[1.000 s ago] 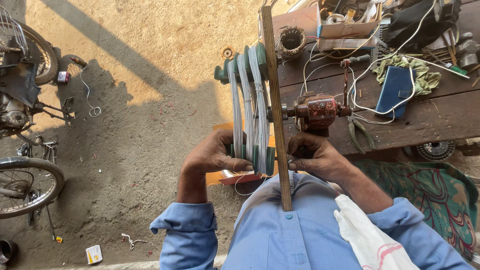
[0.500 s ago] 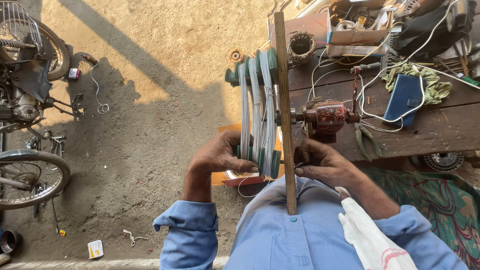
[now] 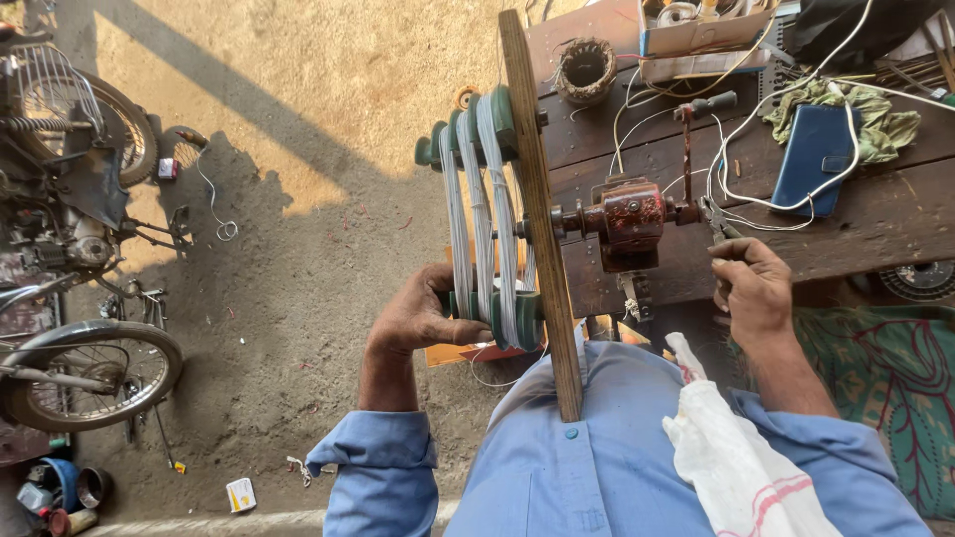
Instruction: The person unwinds white wire from a cardboard box and winds it onto a green plastic spool mounted on a wooden frame. They use both hands to guide the wire and rotate the spool, then remove the wound spool and place it on the table.
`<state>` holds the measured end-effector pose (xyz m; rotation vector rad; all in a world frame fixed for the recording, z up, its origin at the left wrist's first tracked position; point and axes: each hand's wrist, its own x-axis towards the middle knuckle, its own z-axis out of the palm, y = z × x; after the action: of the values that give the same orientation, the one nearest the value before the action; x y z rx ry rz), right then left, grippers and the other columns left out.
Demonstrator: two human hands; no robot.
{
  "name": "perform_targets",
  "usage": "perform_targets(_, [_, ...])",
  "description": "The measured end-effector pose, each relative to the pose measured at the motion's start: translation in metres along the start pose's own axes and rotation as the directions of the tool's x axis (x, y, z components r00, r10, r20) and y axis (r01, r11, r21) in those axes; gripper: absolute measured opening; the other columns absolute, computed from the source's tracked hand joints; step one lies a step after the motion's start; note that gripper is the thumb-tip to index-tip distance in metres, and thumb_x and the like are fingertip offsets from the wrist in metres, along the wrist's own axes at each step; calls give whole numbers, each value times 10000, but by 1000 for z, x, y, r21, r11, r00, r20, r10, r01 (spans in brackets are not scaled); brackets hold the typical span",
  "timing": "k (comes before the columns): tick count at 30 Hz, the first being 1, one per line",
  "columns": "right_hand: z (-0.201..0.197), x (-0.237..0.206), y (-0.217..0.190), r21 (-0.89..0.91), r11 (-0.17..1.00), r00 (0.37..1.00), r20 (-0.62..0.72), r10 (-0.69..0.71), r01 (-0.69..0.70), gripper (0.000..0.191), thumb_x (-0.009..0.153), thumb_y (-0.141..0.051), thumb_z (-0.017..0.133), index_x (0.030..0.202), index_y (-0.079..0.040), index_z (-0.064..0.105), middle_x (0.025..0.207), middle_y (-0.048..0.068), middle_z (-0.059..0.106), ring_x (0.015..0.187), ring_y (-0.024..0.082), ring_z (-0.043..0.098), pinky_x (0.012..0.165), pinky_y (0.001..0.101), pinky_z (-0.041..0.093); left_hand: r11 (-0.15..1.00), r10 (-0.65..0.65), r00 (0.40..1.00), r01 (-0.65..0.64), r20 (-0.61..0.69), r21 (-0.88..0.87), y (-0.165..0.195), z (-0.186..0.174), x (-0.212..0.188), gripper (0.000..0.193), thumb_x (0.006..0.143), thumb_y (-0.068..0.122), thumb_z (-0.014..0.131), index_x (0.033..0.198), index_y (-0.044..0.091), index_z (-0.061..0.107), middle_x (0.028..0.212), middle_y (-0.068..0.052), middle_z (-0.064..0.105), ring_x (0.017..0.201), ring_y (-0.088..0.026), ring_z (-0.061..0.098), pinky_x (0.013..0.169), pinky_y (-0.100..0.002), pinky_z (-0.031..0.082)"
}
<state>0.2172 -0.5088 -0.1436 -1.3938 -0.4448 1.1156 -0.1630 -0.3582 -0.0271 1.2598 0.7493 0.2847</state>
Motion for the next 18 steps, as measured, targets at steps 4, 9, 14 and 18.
perform_targets(4, [2,21,9,-642,767,998,-40,-57,19,146,956,-84,653,1078,-30,712,838,104,648,748,221,592,660,369,470,998,-33,998,30,-51,-46,8,8,4,636,584,242,968,1108,-41,745,1007,-111,793,907,-189,752,863,-339,614])
perform_targets(9, [14,34,3,-870,417,962,204,-181,263,193,944,-163,669,1115,-75,680,985,204,722,960,407,683,861,492,538,999,-27,994,31,-108,41,22,19,3,585,583,205,934,1070,-65,754,973,-114,787,861,-179,734,829,-316,600])
perform_targets(14, [21,43,-1,-870,409,960,232,-155,276,176,960,-159,660,1121,-94,685,1142,160,711,1050,384,668,913,480,536,1000,-15,990,17,-141,15,30,29,3,588,563,204,928,1056,-62,748,942,-115,772,830,-175,716,789,-317,582])
perform_targets(18, [23,45,-3,-901,312,949,253,-186,301,177,923,-200,723,1086,-133,713,1213,144,631,1101,360,661,964,466,545,998,11,987,-1,-162,63,34,30,1,610,542,221,928,1062,-44,751,961,-106,785,851,-174,728,836,-323,597])
